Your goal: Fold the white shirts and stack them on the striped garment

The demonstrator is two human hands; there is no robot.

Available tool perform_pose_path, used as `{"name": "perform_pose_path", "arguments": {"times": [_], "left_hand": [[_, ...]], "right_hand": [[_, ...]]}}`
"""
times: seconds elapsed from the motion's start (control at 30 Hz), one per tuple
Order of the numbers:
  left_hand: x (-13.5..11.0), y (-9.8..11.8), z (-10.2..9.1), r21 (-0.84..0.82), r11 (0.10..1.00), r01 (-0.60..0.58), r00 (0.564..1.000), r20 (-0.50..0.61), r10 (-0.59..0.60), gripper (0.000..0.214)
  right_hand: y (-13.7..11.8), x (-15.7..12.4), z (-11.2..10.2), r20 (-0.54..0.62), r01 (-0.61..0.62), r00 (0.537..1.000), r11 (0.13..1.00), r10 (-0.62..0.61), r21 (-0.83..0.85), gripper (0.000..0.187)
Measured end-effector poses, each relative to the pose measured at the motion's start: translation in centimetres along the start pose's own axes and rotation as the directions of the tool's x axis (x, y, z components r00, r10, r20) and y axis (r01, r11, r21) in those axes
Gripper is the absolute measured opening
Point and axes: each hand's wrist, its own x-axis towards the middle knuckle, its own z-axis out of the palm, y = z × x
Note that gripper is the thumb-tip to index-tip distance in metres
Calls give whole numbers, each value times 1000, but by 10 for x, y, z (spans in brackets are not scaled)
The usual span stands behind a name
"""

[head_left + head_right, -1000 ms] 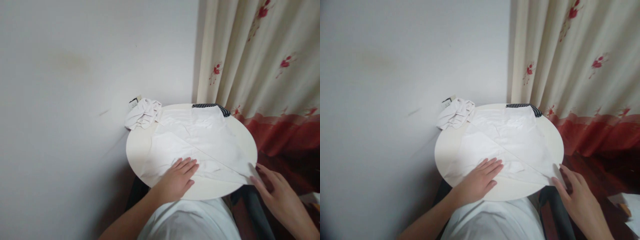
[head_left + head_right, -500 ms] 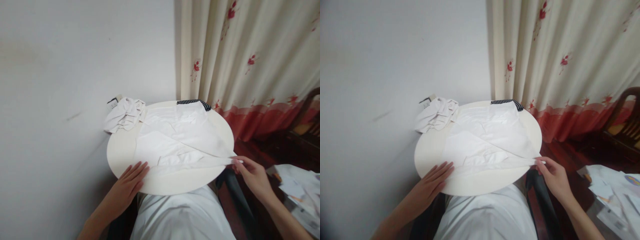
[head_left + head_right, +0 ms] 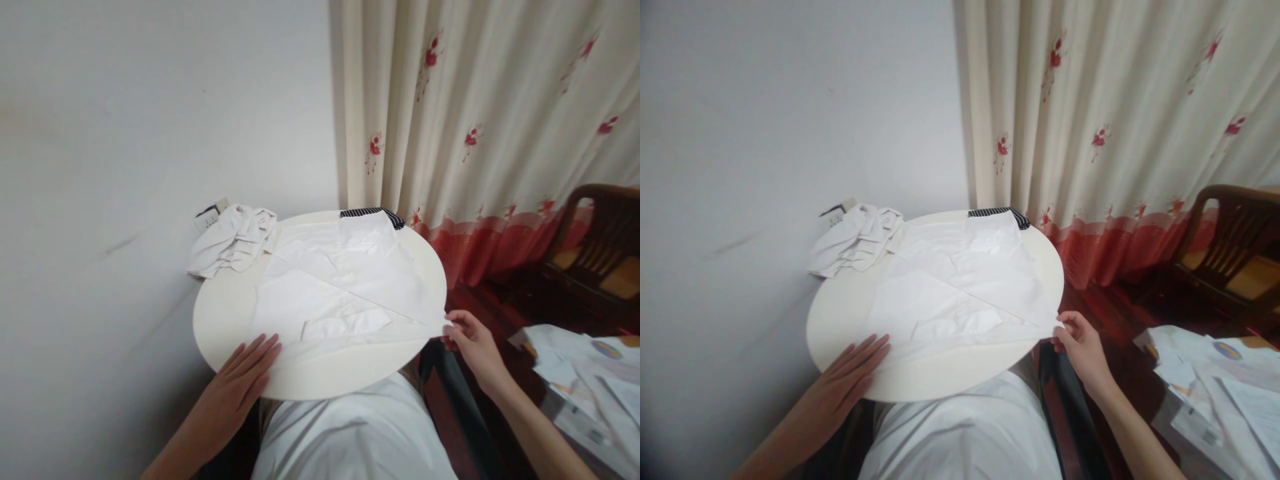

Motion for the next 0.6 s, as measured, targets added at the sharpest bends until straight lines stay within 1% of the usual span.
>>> {"name": "perform_pose_path", "arguments": {"times": [0.13,0.17,0.23,0.3,0.4,0.47,0.6], "left_hand": [[1,0,0,-49,999,17,1000,-14,-18,53],[1,-1,0,-76,996,38,999,-26,-40,51],[-1,-3,0,-146,982,118,990,-57,-127,43],[-3,-6,-2,-225,948,226,962,-99,-253,36],[-7,-6,-8,-316,882,349,909,-114,-400,41],[-8,-4,-13,-345,849,401,886,-90,-455,44],[-5,3,-18,-355,824,441,865,-76,-496,46]], "right_hand": [[0,0,0,21,-21,1000,999,20,39,30],[0,0,-1,29,-24,999,999,22,44,29],[2,0,-2,42,-26,999,999,24,40,26],[5,1,-4,38,-24,999,1000,23,19,23],[9,0,-9,20,-8,1000,999,8,-34,24],[10,0,-12,31,24,999,996,-21,-92,25],[10,0,-20,134,101,989,963,-69,-250,31]]}}
